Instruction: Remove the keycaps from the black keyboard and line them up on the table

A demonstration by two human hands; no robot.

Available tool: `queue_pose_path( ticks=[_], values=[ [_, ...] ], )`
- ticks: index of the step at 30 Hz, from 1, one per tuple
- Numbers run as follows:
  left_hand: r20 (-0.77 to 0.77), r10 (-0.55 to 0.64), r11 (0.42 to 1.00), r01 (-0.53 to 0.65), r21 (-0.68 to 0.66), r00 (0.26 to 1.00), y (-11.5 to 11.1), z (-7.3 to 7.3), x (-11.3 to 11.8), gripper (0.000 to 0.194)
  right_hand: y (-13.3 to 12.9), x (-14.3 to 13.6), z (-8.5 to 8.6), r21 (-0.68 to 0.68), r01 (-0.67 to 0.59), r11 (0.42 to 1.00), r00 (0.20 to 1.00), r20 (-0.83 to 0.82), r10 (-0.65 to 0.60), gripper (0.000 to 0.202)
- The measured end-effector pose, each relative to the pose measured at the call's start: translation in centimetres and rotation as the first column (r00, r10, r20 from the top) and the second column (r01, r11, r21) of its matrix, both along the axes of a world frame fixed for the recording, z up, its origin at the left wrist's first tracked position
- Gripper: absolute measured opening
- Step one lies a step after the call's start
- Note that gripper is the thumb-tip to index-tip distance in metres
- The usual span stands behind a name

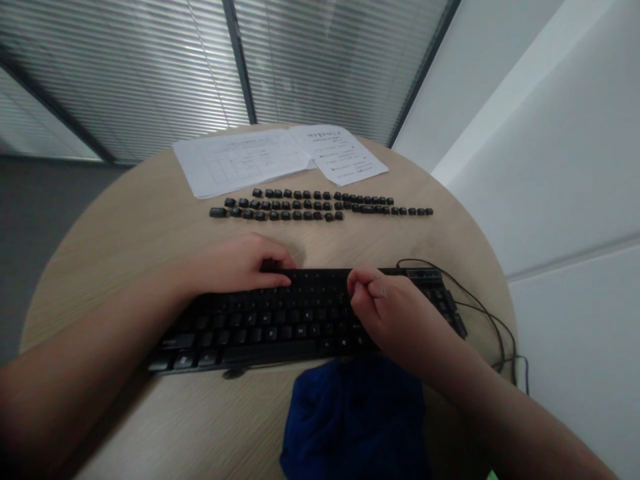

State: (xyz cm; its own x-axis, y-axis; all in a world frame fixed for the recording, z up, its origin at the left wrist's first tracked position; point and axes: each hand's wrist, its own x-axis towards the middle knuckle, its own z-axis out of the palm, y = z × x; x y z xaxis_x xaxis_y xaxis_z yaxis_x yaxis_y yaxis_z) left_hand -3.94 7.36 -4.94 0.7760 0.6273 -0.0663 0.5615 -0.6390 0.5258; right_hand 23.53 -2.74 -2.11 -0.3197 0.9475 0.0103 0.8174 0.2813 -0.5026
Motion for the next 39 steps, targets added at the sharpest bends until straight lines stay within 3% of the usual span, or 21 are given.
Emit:
queue_pose_path(
  ticks=[10,15,18,21,26,31,36,39],
  values=[
    [-0.058,0.023,1.000,-0.023,-0.005,0.998,0.0,0.0,0.1,0.021,-0.2,-0.4,0.2,-0.026,-0.037,0.999,0.999,0.030,0.037,0.022],
    [-0.052,0.016,0.989,-0.008,0.150,0.999,-2.1,1.6,0.4,0.055,-0.1,-0.2,0.2,-0.025,0.005,1.000,1.000,-0.030,-0.005,0.022],
    [-0.034,-0.126,0.977,0.130,0.171,0.991,-4.0,2.1,1.3,0.068,-0.1,-0.1,0.2,0.008,0.011,1.000,0.999,-0.044,-0.011,0.023],
    [-0.094,-0.175,0.970,0.188,0.157,0.980,-5.0,1.8,2.3,0.061,-0.1,0.0,0.3,0.039,0.007,0.999,0.999,-0.046,-0.006,0.023],
    [-0.139,-0.159,0.973,0.179,0.146,0.977,-4.9,1.4,2.7,0.054,0.1,-0.1,0.2,0.036,0.031,0.999,0.996,-0.083,-0.028,0.022],
    [-0.133,-0.164,0.976,0.181,0.121,0.977,-4.8,1.5,2.7,0.057,0.6,0.2,0.3,-0.083,0.124,0.989,0.966,-0.218,-0.140,0.020],
    [-0.133,-0.157,0.982,0.169,0.086,0.979,-4.7,1.3,2.7,0.059,-0.2,1.9,1.7,0.015,0.445,0.895,0.790,-0.477,-0.385,0.019],
    [-0.100,-0.153,0.985,0.159,0.059,0.983,-4.5,1.4,2.4,0.057,-0.5,2.5,1.3,0.030,0.373,0.927,0.811,-0.497,-0.310,0.017]
  ],
)
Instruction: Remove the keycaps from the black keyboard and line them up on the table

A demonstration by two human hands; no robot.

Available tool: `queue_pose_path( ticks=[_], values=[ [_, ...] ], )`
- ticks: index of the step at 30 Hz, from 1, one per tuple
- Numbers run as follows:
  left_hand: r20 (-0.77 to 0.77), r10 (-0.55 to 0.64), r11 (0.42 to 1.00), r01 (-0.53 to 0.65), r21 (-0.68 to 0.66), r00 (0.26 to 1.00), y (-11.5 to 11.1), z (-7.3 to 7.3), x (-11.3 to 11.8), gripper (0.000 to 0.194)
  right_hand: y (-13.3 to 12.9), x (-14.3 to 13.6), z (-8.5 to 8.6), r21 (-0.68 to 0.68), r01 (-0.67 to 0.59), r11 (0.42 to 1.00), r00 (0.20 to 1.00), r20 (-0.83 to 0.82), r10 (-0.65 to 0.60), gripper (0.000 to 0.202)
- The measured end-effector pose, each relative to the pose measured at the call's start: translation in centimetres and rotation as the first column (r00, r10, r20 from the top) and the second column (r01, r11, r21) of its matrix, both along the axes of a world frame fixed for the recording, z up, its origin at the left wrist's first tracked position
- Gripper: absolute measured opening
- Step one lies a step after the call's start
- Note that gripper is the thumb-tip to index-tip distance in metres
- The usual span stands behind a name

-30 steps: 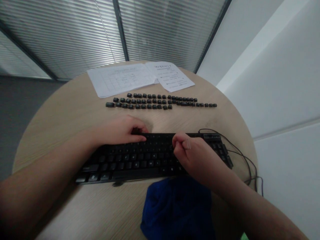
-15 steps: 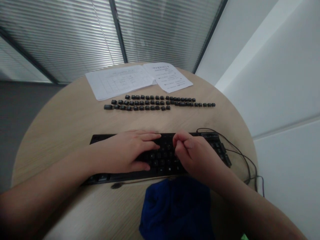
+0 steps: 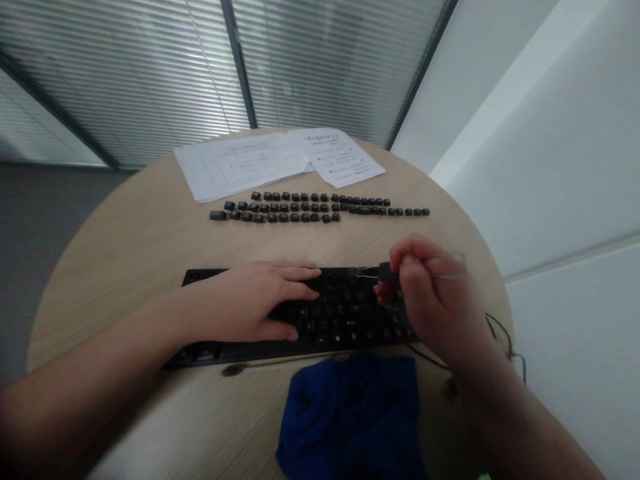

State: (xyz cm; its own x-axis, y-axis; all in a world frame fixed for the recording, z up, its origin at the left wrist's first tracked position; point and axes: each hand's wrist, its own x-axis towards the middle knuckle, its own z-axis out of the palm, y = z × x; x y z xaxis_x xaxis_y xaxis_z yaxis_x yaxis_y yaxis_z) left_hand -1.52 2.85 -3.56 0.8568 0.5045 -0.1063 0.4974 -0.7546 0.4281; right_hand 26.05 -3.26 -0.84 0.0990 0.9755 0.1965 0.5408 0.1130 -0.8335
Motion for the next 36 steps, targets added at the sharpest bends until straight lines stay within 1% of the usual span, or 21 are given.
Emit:
queue_pose_path(
  ticks=[2,4,6,8,9,11,13,15,17,21,23,25,27,29,30,32,34,36],
  values=[
    [0.052,0.029,0.998,-0.026,-0.054,0.998,0.2,0.3,-0.2,0.056,0.0,0.0,-0.8,0.017,-0.126,0.992,0.992,0.026,0.126,0.019],
    [0.155,0.103,0.989,-0.085,-0.119,0.983,0.3,0.8,-0.5,0.051,-0.1,-0.3,-1.4,0.043,-0.258,0.965,0.965,0.068,0.255,0.020],
    [0.285,0.202,0.968,-0.148,-0.201,0.937,0.4,1.2,-0.6,0.045,-0.2,-0.6,-1.8,0.100,-0.383,0.918,0.923,0.089,0.375,0.021],
    [0.379,0.287,0.929,-0.160,-0.333,0.880,0.3,1.4,-0.6,0.043,-0.3,-1.0,-2.0,0.171,-0.480,0.860,0.877,0.076,0.474,0.021],
    [0.398,0.316,0.902,-0.143,-0.407,0.861,0.3,1.3,-0.6,0.043,-0.4,-1.1,-2.0,0.200,-0.513,0.835,0.857,0.070,0.511,0.021],
    [0.390,0.345,0.840,-0.096,-0.534,0.854,0.2,1.1,-0.5,0.040,-0.5,-1.3,-2.2,0.234,-0.560,0.795,0.825,0.073,0.560,0.021],
    [0.367,0.351,0.792,-0.064,-0.606,0.862,0.2,0.8,-0.4,0.034,-0.4,-1.4,-2.4,0.248,-0.588,0.770,0.804,0.076,0.589,0.021],
    [0.361,0.359,0.769,-0.053,-0.637,0.861,0.4,0.7,-0.3,0.029,-0.4,-1.4,-2.7,0.260,-0.589,0.765,0.801,0.063,0.595,0.021],
    [0.372,0.367,0.780,-0.064,-0.622,0.852,0.6,0.9,-0.3,0.027,-0.3,-1.4,-2.8,0.282,-0.600,0.749,0.793,0.082,0.604,0.021],
    [0.394,0.364,0.837,-0.111,-0.536,0.844,0.6,1.4,-0.3,0.023,-0.2,-1.4,-2.6,0.333,-0.654,0.680,0.752,0.188,0.631,0.021],
    [0.420,0.366,0.855,-0.121,-0.505,0.830,0.4,1.6,-0.4,0.023,-0.1,-1.5,-2.5,0.350,-0.654,0.670,0.749,0.175,0.639,0.022],
    [0.458,0.386,0.855,-0.124,-0.504,0.800,0.3,1.6,-0.4,0.023,-0.1,-1.6,-2.4,0.373,-0.640,0.672,0.753,0.133,0.644,0.024],
    [0.491,0.413,0.842,-0.117,-0.527,0.767,0.3,1.5,-0.5,0.022,0.1,-1.6,-2.5,0.400,-0.647,0.649,0.738,0.114,0.665,0.023],
    [0.502,0.418,0.837,-0.106,-0.537,0.757,0.3,1.5,-0.5,0.019,0.2,-1.7,-2.6,0.416,-0.661,0.625,0.720,0.115,0.685,0.022],
    [0.500,0.409,0.843,-0.107,-0.527,0.763,0.3,1.5,-0.5,0.018,0.3,-1.7,-2.6,0.415,-0.666,0.620,0.715,0.117,0.690,0.022],
    [0.489,0.379,0.870,-0.123,-0.477,0.786,0.3,1.7,-0.6,0.018,0.3,-1.7,-2.7,0.396,-0.669,0.629,0.715,0.111,0.691,0.023],
    [0.478,0.350,0.904,-0.158,-0.397,0.805,0.4,1.8,-0.8,0.019,0.2,-1.7,-2.8,0.376,-0.667,0.643,0.716,0.085,0.693,0.023],
    [0.483,0.339,0.928,-0.200,-0.316,0.807,0.6,1.8,-1.1,0.021,0.1,-1.6,-2.9,0.377,-0.650,0.660,0.722,0.037,0.691,0.023]
  ],
)
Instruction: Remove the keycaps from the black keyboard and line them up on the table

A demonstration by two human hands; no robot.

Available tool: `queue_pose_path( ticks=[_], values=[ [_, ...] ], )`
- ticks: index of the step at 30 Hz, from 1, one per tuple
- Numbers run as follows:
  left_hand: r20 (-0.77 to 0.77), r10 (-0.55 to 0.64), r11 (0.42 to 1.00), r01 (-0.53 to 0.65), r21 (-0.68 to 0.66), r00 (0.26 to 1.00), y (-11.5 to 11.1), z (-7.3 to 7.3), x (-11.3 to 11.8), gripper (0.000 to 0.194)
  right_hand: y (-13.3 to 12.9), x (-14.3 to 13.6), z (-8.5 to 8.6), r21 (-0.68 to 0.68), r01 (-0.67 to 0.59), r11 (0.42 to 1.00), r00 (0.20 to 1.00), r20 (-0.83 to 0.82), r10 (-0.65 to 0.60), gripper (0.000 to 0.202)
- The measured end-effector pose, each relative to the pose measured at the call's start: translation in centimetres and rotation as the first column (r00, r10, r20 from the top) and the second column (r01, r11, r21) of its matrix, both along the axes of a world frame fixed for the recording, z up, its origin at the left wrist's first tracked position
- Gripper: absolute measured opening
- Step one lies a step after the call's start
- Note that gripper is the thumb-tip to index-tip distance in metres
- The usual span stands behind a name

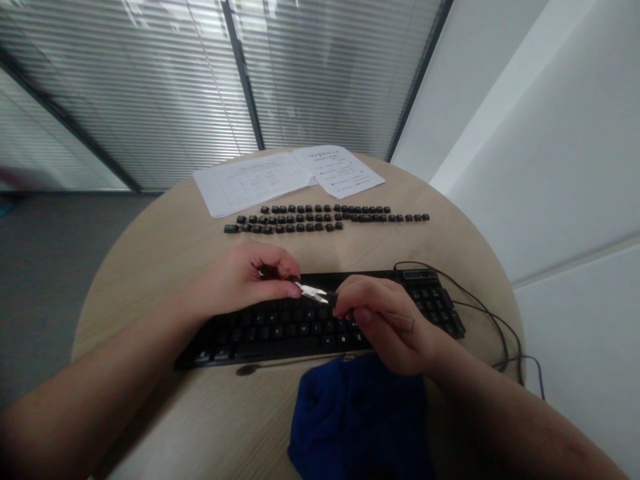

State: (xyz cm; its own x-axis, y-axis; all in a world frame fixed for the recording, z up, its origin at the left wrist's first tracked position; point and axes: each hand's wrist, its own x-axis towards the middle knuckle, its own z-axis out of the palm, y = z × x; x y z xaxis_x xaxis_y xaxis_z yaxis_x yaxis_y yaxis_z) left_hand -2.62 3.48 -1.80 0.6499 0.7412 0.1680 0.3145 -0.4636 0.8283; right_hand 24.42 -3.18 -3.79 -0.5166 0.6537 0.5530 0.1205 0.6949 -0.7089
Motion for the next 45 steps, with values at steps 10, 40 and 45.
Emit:
queue_pose_path(
  ticks=[10,40,45],
  values=[
    [0.236,0.152,0.968,-0.097,-0.231,0.960,1.1,-0.6,-0.4,0.032,0.3,1.0,0.8,0.307,0.405,0.861,0.895,0.056,-0.442,0.029],
    [-0.445,0.174,0.973,-0.083,0.216,0.878,2.9,-1.4,-1.8,0.032,11.2,1.5,0.9,0.234,0.430,0.872,0.459,0.775,-0.435,0.018],
    [-0.531,0.081,0.970,0.056,0.236,0.844,3.5,-2.6,-2.2,0.030,16.8,1.6,-1.0,0.205,0.495,0.845,0.387,0.818,-0.425,0.022]
  ],
)
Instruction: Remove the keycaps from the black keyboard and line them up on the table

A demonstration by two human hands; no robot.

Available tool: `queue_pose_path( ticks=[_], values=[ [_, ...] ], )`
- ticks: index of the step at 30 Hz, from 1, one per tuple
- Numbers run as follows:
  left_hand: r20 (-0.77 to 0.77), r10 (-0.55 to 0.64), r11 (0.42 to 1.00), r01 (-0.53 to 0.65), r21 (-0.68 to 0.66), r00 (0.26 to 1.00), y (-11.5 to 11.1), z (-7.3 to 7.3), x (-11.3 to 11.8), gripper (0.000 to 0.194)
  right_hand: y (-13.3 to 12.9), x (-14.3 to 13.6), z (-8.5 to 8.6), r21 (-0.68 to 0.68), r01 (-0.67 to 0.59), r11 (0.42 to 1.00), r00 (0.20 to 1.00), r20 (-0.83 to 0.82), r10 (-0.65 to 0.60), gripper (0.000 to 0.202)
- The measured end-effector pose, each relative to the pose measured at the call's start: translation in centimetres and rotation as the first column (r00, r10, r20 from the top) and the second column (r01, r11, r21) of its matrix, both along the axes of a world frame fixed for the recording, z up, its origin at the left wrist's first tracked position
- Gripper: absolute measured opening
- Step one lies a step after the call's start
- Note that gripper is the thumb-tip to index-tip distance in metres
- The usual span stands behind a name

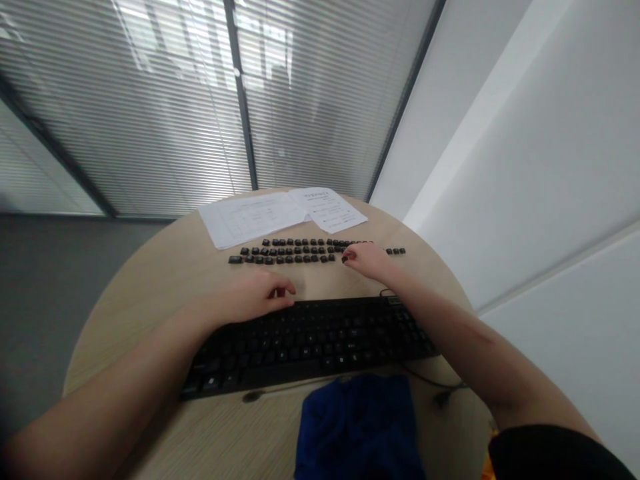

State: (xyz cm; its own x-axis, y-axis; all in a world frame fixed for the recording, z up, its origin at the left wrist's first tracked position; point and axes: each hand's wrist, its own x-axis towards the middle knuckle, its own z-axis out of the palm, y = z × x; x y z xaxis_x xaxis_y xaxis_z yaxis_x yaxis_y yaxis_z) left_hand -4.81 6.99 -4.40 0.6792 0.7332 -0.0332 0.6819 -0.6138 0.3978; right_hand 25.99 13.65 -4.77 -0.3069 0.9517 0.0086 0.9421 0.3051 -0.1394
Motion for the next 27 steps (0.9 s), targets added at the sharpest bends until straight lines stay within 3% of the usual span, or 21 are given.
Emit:
queue_pose_path(
  ticks=[10,16,19,22,24,27],
  values=[
    [0.001,-0.046,0.999,0.046,0.001,0.999,-0.2,0.3,0.1,0.033,1.9,-0.4,-1.7,0.008,0.010,1.000,1.000,-0.018,-0.010,0.028],
    [-0.006,-0.045,0.999,0.045,0.014,0.999,-0.2,0.3,0.1,0.037,0.7,-0.2,-1.0,0.069,0.015,0.997,0.995,-0.103,-0.008,0.032],
    [-0.011,-0.050,0.999,0.051,0.008,0.999,-0.2,0.5,0.1,0.037,-1.4,0.6,0.6,0.138,0.047,0.989,0.986,-0.167,-0.024,0.030],
    [-0.017,-0.047,0.999,0.047,0.009,0.999,-0.2,0.5,0.3,0.035,-5.1,1.9,2.5,0.208,0.106,0.972,0.958,-0.282,-0.044,0.046],
    [-0.036,-0.043,0.999,0.043,0.003,0.998,-0.1,0.4,0.4,0.034,-8.3,2.8,3.6,0.241,0.165,0.956,0.840,-0.542,-0.009,0.054],
    [-0.047,-0.046,0.999,0.045,-0.017,0.998,-0.1,0.1,0.5,0.032,-12.7,3.3,4.2,0.208,0.218,0.954,0.739,-0.673,-0.022,0.067]
  ],
)
